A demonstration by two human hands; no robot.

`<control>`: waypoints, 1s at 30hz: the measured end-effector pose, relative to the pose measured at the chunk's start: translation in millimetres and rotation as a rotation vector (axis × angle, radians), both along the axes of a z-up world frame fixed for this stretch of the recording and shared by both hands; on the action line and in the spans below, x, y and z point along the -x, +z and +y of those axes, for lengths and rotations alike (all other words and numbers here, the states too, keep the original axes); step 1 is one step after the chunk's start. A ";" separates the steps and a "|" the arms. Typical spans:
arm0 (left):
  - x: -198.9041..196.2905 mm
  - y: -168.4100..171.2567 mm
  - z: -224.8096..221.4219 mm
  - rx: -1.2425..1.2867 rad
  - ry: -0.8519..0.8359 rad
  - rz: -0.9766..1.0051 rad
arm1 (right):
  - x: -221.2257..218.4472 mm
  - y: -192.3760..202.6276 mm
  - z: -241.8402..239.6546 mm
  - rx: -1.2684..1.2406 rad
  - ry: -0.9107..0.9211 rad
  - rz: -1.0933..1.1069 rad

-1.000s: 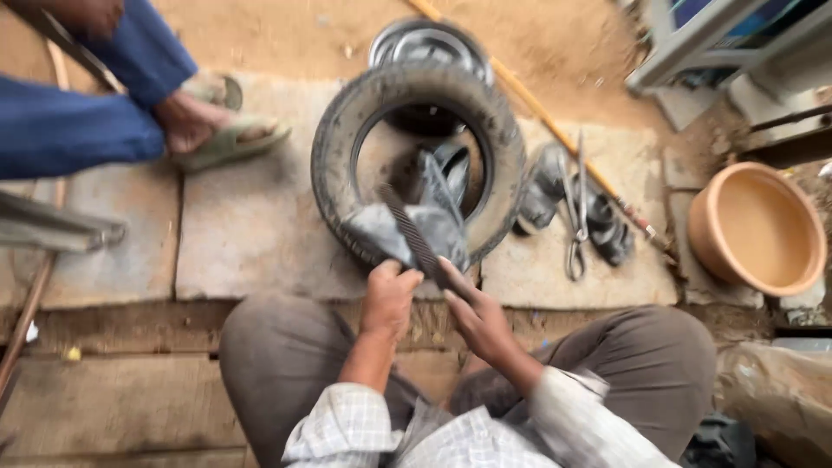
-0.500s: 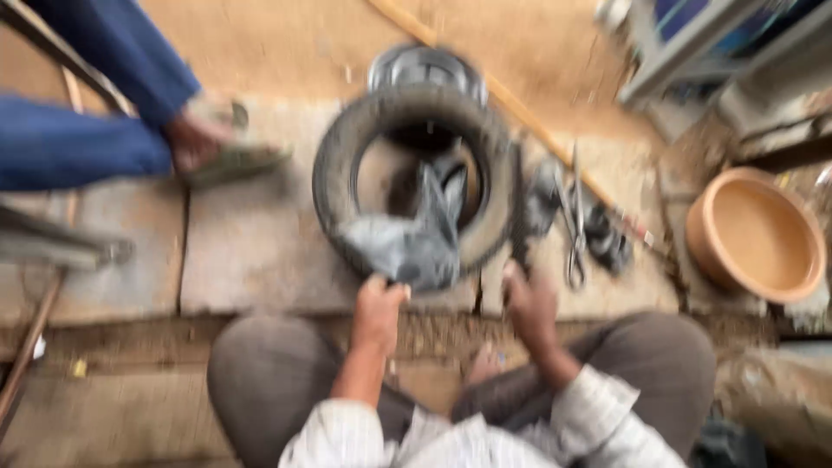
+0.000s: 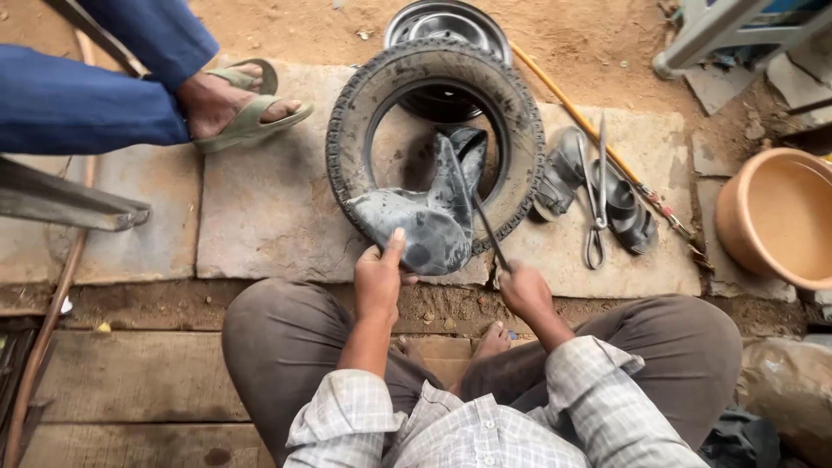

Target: Repairing a puncture in a motorcycle inner tube by cleaning the surface with a rasp and applying adhesive.

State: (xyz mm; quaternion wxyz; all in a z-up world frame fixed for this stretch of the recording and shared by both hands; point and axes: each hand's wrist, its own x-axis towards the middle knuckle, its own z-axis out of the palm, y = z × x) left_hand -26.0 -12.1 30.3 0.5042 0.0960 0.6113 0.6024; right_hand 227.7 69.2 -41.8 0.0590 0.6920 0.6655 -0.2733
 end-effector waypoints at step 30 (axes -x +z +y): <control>11.4 -32.4 6.8 -0.311 0.081 -0.524 | 73.8 30.3 9.1 -0.005 -0.100 1.009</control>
